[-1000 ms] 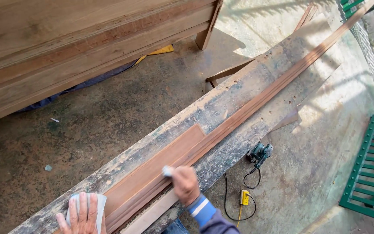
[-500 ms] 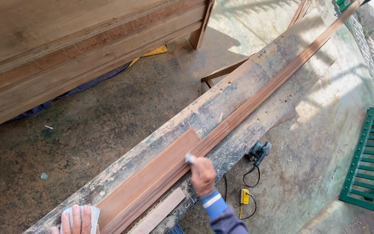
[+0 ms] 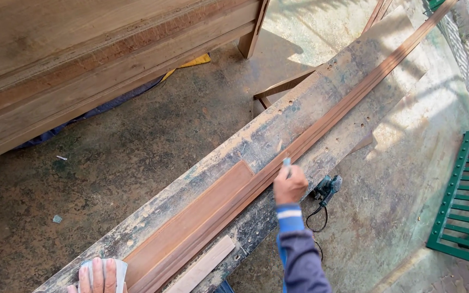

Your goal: The recorder is sanding a long piece of decorative wooden trim using sandpaper.

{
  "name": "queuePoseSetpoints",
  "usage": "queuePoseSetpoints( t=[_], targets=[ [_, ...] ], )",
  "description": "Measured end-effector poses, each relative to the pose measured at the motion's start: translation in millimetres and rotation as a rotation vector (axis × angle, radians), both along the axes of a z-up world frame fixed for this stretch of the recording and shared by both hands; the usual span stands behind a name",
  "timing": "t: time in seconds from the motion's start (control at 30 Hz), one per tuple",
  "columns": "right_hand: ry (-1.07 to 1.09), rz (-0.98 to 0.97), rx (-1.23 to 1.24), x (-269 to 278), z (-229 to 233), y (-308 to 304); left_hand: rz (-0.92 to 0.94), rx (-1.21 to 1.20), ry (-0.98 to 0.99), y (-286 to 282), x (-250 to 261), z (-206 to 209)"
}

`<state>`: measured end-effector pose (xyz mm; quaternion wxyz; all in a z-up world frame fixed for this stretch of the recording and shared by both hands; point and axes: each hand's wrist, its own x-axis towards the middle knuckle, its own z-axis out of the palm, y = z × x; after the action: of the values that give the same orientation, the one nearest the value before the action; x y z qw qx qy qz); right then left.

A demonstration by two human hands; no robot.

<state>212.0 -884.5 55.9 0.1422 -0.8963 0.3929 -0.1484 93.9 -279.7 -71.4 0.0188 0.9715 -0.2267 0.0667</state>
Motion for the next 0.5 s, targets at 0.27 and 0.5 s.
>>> queuePoseSetpoints(
  t=[0.27,0.5],
  targets=[
    [-0.104,0.055,-0.082,-6.7,9.1,30.2,-0.005,0.058,-0.071,0.9,0.7,-9.5],
    [-0.130,0.000,0.051,28.6,14.5,-45.5,-0.053,-0.083,-0.138,-3.2,5.5,9.0]
  ],
)
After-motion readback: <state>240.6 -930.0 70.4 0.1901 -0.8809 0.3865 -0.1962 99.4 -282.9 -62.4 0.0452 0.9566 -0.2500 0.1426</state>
